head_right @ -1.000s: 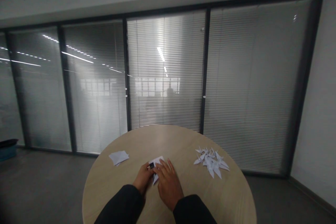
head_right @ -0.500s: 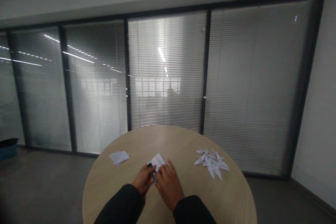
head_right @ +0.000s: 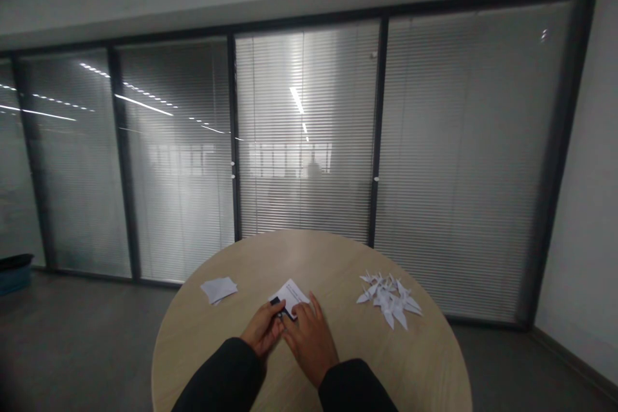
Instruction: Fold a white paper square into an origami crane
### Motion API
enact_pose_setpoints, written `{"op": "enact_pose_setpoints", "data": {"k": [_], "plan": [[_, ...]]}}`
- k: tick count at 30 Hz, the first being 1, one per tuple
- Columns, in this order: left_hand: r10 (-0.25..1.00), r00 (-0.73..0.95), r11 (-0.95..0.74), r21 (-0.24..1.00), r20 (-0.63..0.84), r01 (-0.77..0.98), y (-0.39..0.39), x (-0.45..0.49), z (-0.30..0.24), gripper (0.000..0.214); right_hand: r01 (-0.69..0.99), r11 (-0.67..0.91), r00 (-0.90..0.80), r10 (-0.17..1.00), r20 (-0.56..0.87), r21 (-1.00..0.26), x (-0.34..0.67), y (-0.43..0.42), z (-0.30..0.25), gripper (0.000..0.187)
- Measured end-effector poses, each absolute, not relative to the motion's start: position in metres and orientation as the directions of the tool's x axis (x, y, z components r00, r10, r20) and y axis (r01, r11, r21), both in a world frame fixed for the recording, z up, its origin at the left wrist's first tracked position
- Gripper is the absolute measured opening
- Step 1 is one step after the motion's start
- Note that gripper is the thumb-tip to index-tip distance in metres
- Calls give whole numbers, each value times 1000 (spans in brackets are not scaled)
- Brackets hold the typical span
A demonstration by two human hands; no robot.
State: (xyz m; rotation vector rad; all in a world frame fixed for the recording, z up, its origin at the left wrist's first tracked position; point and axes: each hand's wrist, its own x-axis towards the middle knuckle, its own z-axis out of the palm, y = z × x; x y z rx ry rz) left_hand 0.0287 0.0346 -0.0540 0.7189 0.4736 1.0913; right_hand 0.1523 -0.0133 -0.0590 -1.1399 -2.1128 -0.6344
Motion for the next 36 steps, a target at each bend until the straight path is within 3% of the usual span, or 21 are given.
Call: {"op": "enact_pose_setpoints", "data": {"k": [5, 16, 18, 23, 29, 32, 36], "plan": [[914, 406, 293, 716, -16, -633, 36, 29, -53, 12, 838, 542, -386, 514, 766, 58, 154, -12, -62, 8], [942, 332, 246, 756, -39, -607, 35, 29, -53, 9, 837, 517, -192, 585, 788, -180, 166, -4, -67, 16], [942, 333, 246, 763, -43, -597, 36, 28, -55, 8, 836, 526, -201, 559, 804, -156, 167, -3, -67, 17], [942, 329, 260, 777, -73, -574, 41, 26, -59, 4, 797, 603, -383, 453, 805, 40, 162, 0, -72, 26], [927, 374, 223, 821, -13, -525, 42, 25, -61, 11, 782, 621, -453, 516, 727, 47, 155, -1, -73, 24], [928, 371, 203, 833, 3, -514, 41, 25, -61, 10, 789, 614, -391, 538, 747, -30, 157, -1, -73, 23], [918, 395, 211, 823, 18, -528, 40, 25, -61, 9, 786, 558, -190, 626, 756, -265, 163, -2, -73, 18]]}}
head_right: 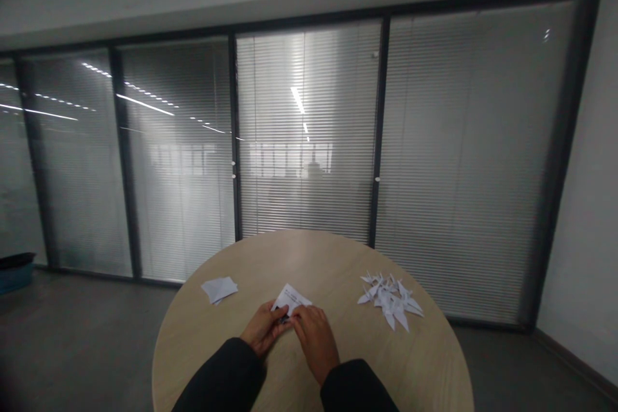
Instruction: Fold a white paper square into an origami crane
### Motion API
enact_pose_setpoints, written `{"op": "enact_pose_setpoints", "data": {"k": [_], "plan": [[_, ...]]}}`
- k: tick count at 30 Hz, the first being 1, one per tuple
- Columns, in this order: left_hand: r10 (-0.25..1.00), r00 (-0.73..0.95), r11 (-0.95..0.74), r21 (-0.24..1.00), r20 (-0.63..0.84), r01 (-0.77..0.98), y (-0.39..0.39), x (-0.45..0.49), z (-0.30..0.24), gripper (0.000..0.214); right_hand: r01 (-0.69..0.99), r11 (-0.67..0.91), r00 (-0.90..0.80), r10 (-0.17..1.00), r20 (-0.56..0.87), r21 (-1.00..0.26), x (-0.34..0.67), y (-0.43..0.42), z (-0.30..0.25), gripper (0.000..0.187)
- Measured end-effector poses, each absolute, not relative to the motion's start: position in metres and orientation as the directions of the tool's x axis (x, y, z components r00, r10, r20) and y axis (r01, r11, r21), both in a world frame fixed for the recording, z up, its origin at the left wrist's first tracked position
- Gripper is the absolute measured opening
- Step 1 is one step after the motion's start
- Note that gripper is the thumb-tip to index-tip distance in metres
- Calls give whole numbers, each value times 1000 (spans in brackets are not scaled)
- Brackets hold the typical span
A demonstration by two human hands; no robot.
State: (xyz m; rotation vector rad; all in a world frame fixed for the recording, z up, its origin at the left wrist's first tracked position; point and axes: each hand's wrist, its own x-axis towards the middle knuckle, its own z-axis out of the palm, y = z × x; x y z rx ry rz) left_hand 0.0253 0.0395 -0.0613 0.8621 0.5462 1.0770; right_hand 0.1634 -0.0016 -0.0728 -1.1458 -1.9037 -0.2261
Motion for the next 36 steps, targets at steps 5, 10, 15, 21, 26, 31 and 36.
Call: {"op": "enact_pose_setpoints", "data": {"k": [5, 10, 15, 21, 26, 31, 36], "plan": [[892, 448, 229, 796, 59, -561, 38, 26, -61, 19, 719, 452, 32, 737, 675, -528, 168, 0, -70, 12], [874, 479, 233, 793, 83, -563, 36, 25, -59, 23, 655, 398, 127, 781, 612, -643, 169, 5, -72, 10], [858, 508, 253, 799, 74, -545, 33, 25, -55, 27, 640, 391, 159, 775, 612, -661, 173, 10, -76, 12], [809, 548, 138, 837, 214, -530, 22, 27, -44, 40, 651, 382, 188, 756, 627, -656, 176, 10, -76, 15], [798, 536, 48, 857, 276, -513, 20, 29, -43, 45, 631, 395, 276, 690, 669, -667, 178, 18, -82, 39], [827, 505, 11, 891, 246, -453, 27, 30, -51, 46, 392, 341, 246, 856, 455, -854, 181, 18, -81, 54], [860, 449, -63, 923, 243, -378, 34, 30, -59, 43, 380, 282, 151, 921, 360, -881, 182, 11, -71, 25]]}}
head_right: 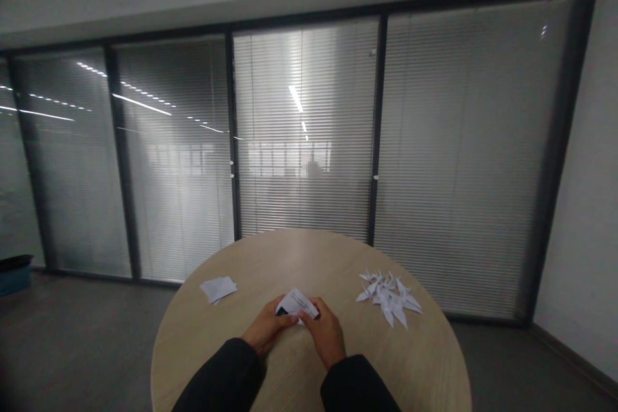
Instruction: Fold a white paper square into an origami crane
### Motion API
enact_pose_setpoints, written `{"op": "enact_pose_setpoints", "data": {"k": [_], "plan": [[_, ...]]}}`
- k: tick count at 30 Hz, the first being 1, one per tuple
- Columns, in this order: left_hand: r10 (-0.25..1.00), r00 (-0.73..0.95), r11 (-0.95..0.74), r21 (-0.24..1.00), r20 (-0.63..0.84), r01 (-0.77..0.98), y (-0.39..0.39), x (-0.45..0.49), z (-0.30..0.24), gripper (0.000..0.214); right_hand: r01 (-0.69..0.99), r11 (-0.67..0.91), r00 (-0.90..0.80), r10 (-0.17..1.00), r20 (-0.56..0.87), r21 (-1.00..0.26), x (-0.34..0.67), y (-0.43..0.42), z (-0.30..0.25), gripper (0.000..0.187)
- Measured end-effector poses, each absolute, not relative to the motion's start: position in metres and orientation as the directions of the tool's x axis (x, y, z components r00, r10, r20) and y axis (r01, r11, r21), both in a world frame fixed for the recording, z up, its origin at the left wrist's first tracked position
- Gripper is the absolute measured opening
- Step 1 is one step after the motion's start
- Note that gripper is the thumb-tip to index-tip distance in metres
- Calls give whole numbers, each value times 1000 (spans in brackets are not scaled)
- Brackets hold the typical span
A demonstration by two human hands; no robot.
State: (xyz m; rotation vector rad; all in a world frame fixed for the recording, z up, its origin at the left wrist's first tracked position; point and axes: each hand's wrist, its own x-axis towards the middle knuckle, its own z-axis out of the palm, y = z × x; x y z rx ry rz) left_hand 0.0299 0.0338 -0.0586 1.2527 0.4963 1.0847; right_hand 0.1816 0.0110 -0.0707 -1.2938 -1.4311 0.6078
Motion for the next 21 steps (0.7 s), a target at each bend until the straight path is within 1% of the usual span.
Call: {"op": "enact_pose_setpoints", "data": {"k": [4, 6, 7, 10, 11, 12, 13, 15, 17, 19, 21], "plan": [[867, 428, -107, 934, 255, -340, 36, 28, -59, 37, 348, 297, 142, 921, 363, -889, 181, 10, -67, 29], [867, 426, -113, 936, 257, -335, 36, 27, -58, 41, 335, 301, 140, 921, 363, -893, 180, 9, -67, 30], [870, 422, -110, 934, 255, -339, 37, 26, -58, 47, 339, 296, 144, 921, 361, -893, 180, 9, -66, 30], [878, 411, -104, 935, 247, -340, 40, 26, -59, 76, 371, 276, 168, 919, 356, -887, 181, 9, -65, 28], [876, 412, -113, 938, 250, -328, 41, 26, -60, 83, 378, 270, 179, 917, 356, -885, 182, 9, -64, 28], [872, 417, -129, 942, 257, -310, 43, 25, -61, 84, 383, 267, 190, 914, 358, -884, 183, 9, -64, 28], [868, 417, -153, 944, 271, -294, 44, 25, -61, 81, 386, 265, 200, 911, 361, -883, 183, 9, -64, 28], [865, 398, -204, 939, 305, -276, 45, 25, -61, 65, 394, 258, 219, 906, 363, -882, 185, 9, -65, 29], [878, 341, -244, 928, 335, -283, 43, 23, -58, 51, 398, 257, 226, 903, 366, -881, 185, 8, -65, 30], [896, 273, -272, 919, 350, -284, 41, 22, -54, 44, 397, 257, 234, 900, 368, -881, 186, 8, -65, 31], [900, 252, -286, 919, 355, -270, 38, 21, -51, 39, 399, 255, 244, 896, 370, -881, 186, 7, -65, 32]]}}
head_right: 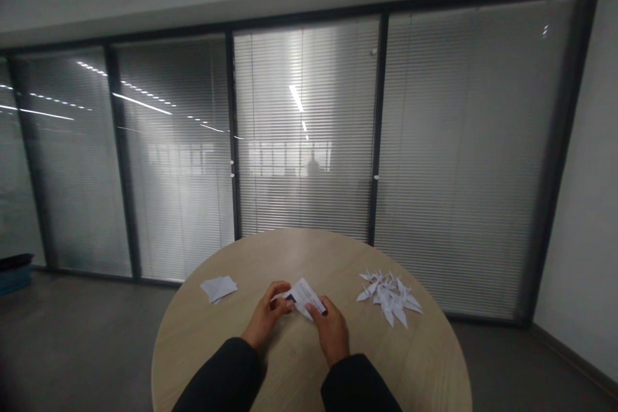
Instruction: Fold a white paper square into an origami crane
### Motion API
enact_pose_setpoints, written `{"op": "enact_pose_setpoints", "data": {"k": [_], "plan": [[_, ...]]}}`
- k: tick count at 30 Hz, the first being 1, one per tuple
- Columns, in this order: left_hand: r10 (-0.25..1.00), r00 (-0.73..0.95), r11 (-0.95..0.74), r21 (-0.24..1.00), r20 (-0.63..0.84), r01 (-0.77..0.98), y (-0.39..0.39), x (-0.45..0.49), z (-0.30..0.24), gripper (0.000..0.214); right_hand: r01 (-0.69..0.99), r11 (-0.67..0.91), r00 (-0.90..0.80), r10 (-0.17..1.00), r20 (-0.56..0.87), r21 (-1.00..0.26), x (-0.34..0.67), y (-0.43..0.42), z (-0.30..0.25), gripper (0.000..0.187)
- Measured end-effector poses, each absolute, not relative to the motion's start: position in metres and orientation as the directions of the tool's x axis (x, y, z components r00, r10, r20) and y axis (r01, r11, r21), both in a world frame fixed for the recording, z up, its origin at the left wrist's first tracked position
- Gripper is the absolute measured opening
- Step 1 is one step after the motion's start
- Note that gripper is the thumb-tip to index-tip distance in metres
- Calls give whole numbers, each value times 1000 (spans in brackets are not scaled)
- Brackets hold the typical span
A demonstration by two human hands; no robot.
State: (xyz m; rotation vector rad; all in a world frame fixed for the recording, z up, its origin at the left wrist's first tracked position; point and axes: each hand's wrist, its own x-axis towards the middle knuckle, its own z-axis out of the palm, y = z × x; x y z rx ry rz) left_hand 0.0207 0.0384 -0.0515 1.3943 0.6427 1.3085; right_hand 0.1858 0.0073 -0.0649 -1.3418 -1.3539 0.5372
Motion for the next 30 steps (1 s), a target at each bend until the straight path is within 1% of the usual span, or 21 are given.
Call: {"op": "enact_pose_setpoints", "data": {"k": [4, 6, 10, 13, 18, 26, 30], "plan": [[889, 306, -279, 932, 341, -230, 39, 22, -54, 27, 398, 259, 259, 888, 379, -880, 186, 8, -65, 33], [896, 292, -281, 937, 333, -207, 42, 22, -57, 25, 388, 261, 260, 889, 377, -884, 186, 9, -65, 33], [921, 228, -285, 945, 316, -161, 49, 22, -62, 25, 358, 270, 254, 893, 372, -894, 185, 8, -65, 35], [926, 203, -287, 944, 317, -162, 52, 22, -62, 27, 344, 287, 249, 890, 382, -894, 185, 8, -66, 37], [929, 194, -281, 942, 314, -182, 52, 21, -62, 28, 331, 292, 238, 894, 379, -897, 186, 12, -70, 41], [926, 197, -278, 935, 321, -218, 49, 21, -57, 25, 329, 293, 248, 891, 381, -898, 187, 12, -68, 41], [933, 178, -279, 941, 313, -192, 51, 20, -59, 23, 343, 298, 241, 889, 389, -891, 187, 11, -67, 43]]}}
